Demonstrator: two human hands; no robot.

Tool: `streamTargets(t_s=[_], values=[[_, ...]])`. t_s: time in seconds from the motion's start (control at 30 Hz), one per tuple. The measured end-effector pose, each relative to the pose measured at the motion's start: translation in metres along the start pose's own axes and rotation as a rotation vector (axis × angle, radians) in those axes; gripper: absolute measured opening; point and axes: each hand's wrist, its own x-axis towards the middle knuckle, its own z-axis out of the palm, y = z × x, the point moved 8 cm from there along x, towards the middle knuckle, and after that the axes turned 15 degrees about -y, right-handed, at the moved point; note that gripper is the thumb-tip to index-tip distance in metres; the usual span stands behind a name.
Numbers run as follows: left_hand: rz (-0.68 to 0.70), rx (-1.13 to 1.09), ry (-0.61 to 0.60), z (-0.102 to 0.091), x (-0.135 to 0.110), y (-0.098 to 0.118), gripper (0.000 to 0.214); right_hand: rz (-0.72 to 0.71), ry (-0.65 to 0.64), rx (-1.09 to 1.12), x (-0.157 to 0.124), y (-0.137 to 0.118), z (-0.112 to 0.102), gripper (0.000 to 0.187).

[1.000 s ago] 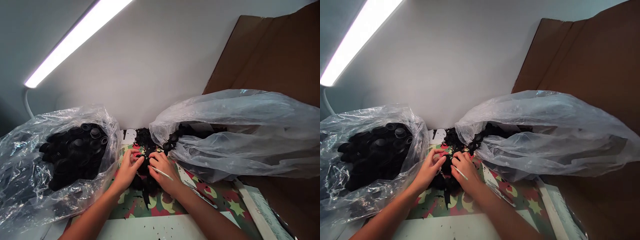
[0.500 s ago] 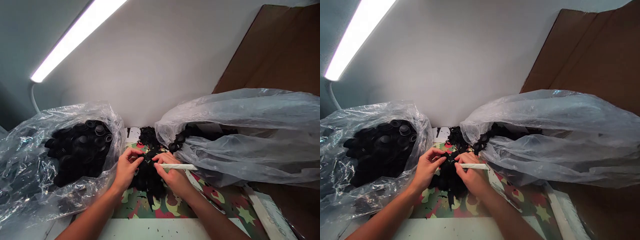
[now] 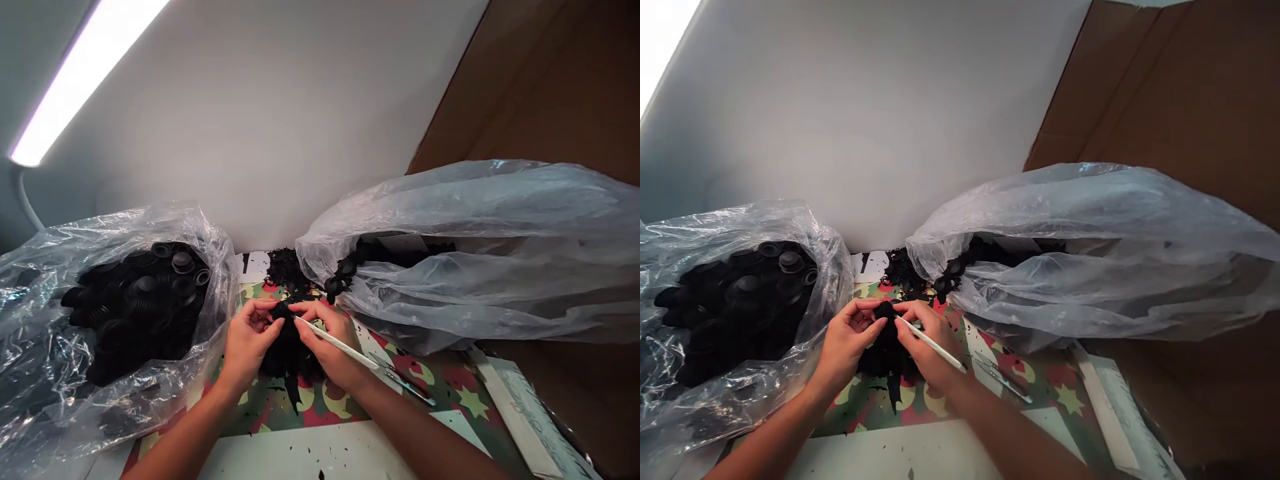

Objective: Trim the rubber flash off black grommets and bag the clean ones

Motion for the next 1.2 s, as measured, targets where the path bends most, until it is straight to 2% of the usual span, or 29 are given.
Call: streamTargets(t_s=[0.37, 0.53, 0.8, 0.93, 1.0, 1.1, 1.2], values=[[0.105, 0.136, -0.085, 0.009, -0.003, 0.006, 0.013, -0.015, 0.005, -0.060, 0.002, -0.007, 0.000, 0.014], [0.128, 0.169, -0.083, 0.010, -0.004, 0.011, 0.012, -0.053, 0.001, -0.131, 0.001, -0.011, -0.001, 0.014], [0.155, 0.202, -0.073, 0.012, -0.005, 0.015, 0.011, -0.174, 0.020, -0.403, -0.001, -0.016, 0.010, 0.016], [0.191, 0.080, -0.086, 0.011, -0.005, 0.020, 0.015, -0.051, 0.020, -0.549, 0.008, 0.008, 0.004, 0.021], [0.176, -0.013, -0.070, 0.006, -0.003, 0.020, 0.019, 0.020, 0.017, -0.556, 0.011, 0.020, -0.003, 0.020], [0.082, -0.134, -0.035, -0.003, 0.002, 0.010, 0.029, 0.068, -0.018, -0.506, 0.014, 0.028, -0.008, 0.017], [-0.002, -0.204, 0.011, -0.010, 0.006, -0.002, 0.038, 0.074, -0.037, -0.445, 0.014, 0.025, -0.010, 0.017]])
